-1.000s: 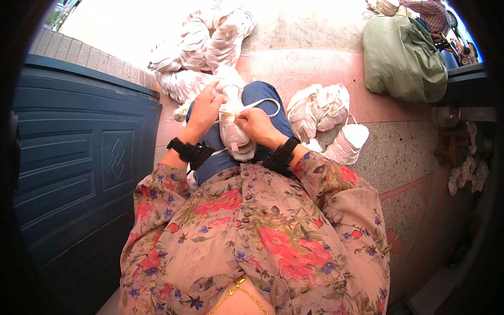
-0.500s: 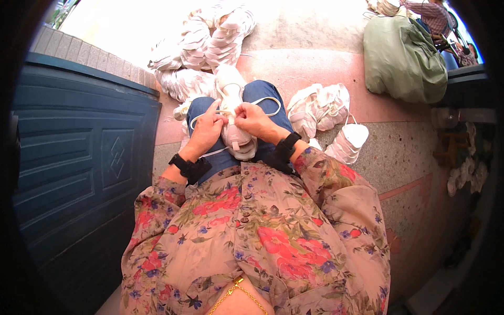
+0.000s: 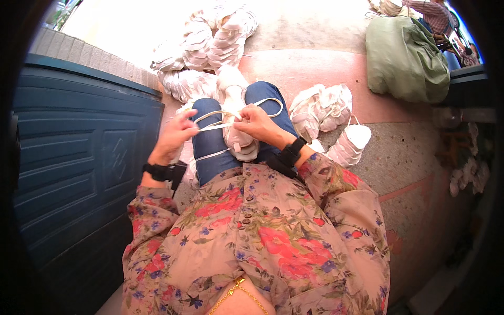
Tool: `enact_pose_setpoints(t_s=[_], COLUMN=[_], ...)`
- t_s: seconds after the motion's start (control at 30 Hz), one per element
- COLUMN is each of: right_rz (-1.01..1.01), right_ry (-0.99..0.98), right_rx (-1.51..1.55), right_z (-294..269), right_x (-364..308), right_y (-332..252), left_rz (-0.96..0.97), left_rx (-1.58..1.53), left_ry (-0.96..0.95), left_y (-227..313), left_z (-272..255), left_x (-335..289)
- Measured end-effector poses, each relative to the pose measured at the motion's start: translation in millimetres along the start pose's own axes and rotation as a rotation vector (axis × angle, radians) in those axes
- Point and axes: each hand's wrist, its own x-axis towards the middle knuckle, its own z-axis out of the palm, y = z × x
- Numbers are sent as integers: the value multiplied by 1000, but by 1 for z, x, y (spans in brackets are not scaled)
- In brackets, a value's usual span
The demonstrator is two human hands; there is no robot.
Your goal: Lacing white athletic shoes.
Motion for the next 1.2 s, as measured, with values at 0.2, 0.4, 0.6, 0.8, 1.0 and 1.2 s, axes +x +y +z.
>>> enact_pose_setpoints(t_s=[0.2,0.4,0.6,0.8,1.0,1.2], right_rz=[61,43,62,134,-21,-323], right_ry=[124,201,280,276,414,482], right_rx=[234,381,795,894,835,1206], right_z=[-26,-27,-32,-63,-133,-192], right_x=[-19,-30,-31,-48,-85,-133], right_y=[-9,-12,-12,0,24,42], left_rz=[-195,371,251,-150,-217,-187], left_rx=[71,853,1140,171,-455,-58], left_ry=[-113,268,36,-320,-348,-111], left_y=[-28,-10,24,21,21,21], left_z=[-73,-10,31,11,28,48], left_x=[-16,38,54,60,49,48])
